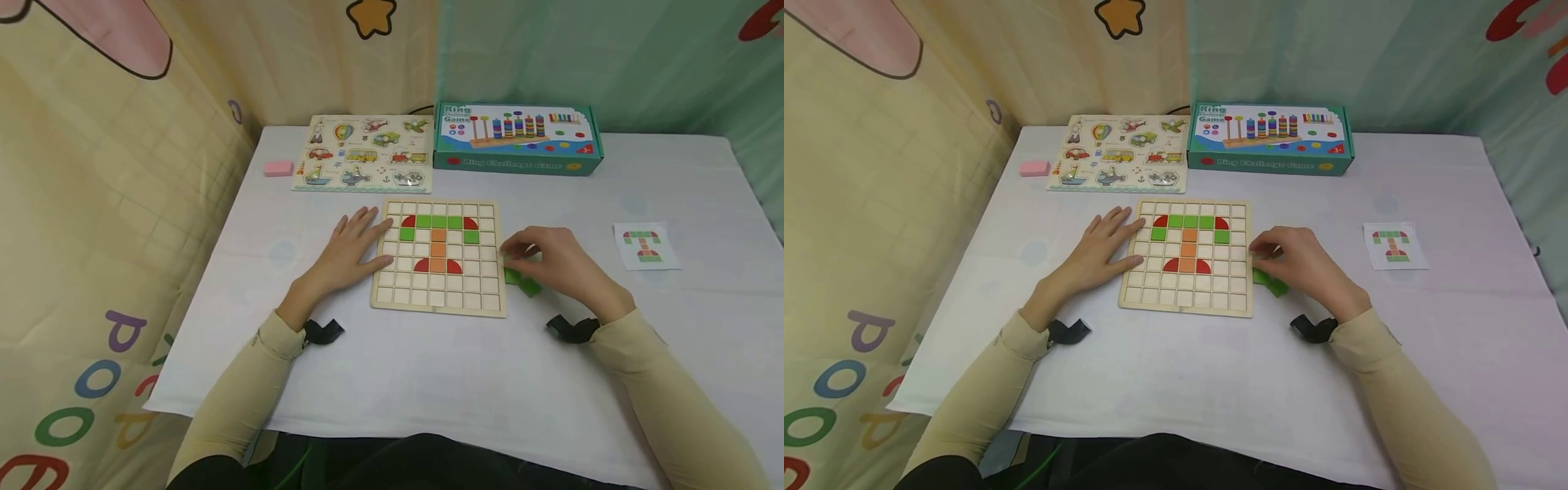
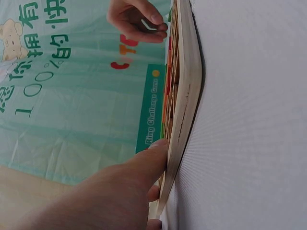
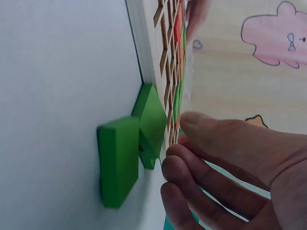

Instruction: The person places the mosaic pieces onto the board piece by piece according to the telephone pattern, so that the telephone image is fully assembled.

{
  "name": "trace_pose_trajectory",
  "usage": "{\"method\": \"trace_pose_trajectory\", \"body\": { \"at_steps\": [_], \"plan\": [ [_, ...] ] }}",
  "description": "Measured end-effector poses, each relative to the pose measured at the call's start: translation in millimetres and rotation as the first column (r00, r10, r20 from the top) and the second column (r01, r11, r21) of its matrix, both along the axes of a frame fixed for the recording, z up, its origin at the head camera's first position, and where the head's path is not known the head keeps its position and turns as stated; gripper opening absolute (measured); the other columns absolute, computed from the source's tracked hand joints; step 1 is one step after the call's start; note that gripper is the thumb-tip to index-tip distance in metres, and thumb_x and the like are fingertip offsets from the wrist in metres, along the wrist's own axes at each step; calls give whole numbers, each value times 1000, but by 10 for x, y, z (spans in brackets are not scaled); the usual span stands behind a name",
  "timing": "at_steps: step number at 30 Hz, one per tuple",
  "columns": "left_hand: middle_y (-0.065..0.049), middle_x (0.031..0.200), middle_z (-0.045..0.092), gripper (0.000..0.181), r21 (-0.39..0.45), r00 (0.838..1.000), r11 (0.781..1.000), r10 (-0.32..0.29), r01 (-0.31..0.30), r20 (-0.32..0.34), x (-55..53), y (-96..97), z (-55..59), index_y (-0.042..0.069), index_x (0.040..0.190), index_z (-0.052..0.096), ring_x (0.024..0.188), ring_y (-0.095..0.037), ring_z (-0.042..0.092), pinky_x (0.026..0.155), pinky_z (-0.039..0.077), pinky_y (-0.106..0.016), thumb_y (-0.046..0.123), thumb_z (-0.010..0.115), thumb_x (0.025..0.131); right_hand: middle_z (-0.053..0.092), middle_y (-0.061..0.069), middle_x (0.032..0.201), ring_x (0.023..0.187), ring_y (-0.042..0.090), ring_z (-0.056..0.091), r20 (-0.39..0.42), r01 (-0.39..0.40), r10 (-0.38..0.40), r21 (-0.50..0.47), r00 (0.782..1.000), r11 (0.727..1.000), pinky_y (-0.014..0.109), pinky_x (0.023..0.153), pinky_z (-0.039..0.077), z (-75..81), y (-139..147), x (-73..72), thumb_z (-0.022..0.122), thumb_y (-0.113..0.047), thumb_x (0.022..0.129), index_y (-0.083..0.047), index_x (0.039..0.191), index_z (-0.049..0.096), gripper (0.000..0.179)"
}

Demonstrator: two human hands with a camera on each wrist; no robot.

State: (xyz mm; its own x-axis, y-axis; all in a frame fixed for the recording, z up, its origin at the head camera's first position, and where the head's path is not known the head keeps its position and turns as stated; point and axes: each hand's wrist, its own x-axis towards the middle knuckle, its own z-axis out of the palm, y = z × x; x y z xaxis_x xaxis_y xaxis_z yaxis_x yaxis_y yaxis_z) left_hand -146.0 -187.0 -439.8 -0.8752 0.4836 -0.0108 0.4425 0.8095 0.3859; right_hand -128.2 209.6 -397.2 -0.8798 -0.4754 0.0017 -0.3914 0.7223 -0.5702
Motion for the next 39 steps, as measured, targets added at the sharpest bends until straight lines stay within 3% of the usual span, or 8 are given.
{"method": "trace_pose_trajectory", "body": {
  "at_steps": [6, 9, 15, 22, 33, 39],
  "plan": [
    [-15, 176, 18, 76, 5, 1000, 1000, 3, -3, 2, 8, -17, -12, 19, 166, 35, 165, -32, 7, 133, 1, -57, 52, 62, 103, 74, 6, 113, 100, 24, 65, 24, -46, 45, 51, 999, 998, 47, 89, 56, -12, 71, 83, 92, -13, 82, -7, 119, 76, 41],
    [-16, 176, 19, 76, 3, 1000, 1000, 2, -2, -1, 17, -26, -18, 19, 166, 35, 165, -33, 8, 132, 2, -58, 52, 62, 103, 72, 7, 115, 98, 23, 63, -9, -82, 83, 75, 996, 994, 46, 86, 55, -40, 69, 102, 94, -14, 80, -6, 119, 76, 44],
    [-15, 176, 19, 76, 11, 1000, 1000, 12, -12, 1, 30, -25, -2, 18, 166, 36, 165, -33, 8, 132, 2, -58, 52, 62, 103, 73, 6, 111, 95, 21, 65, -96, -92, 102, 97, 990, 991, 45, 84, 57, -81, 59, 103, 89, -3, 81, -5, 114, 77, 35],
    [-16, 176, 19, 76, 7, 1000, 1000, 12, -12, 1, 34, -32, 0, 18, 166, 36, 165, -34, 8, 132, 2, -58, 52, 62, 103, 76, 7, 108, 100, 25, 71, -114, -78, 92, 117, 989, 990, 49, 89, 60, -79, 60, 114, 86, -1, 84, -5, 111, 80, 28],
    [-14, 176, 19, 76, 1, 1000, 1000, 5, -5, -5, 0, -21, -11, 22, 167, 34, 165, -31, 7, 133, 1, -57, 54, 61, 103, 78, 2, 96, 88, 18, 73, -241, -70, 70, 12, 968, 998, 41, 78, 61, -121, 71, 116, 87, -1, 84, -8, 101, 81, 19],
    [-14, 176, 19, 76, 6, 1000, 1000, 0, 0, -5, 0, -9, 12, 21, 166, 35, 165, -32, 9, 133, 1, -56, 53, 62, 103, 79, -2, 95, 83, 13, 71, -188, -45, 31, -68, 982, 997, 35, 74, 59, -118, -84, 189, 83, -7, 90, -10, 106, 81, 16]
  ]
}}
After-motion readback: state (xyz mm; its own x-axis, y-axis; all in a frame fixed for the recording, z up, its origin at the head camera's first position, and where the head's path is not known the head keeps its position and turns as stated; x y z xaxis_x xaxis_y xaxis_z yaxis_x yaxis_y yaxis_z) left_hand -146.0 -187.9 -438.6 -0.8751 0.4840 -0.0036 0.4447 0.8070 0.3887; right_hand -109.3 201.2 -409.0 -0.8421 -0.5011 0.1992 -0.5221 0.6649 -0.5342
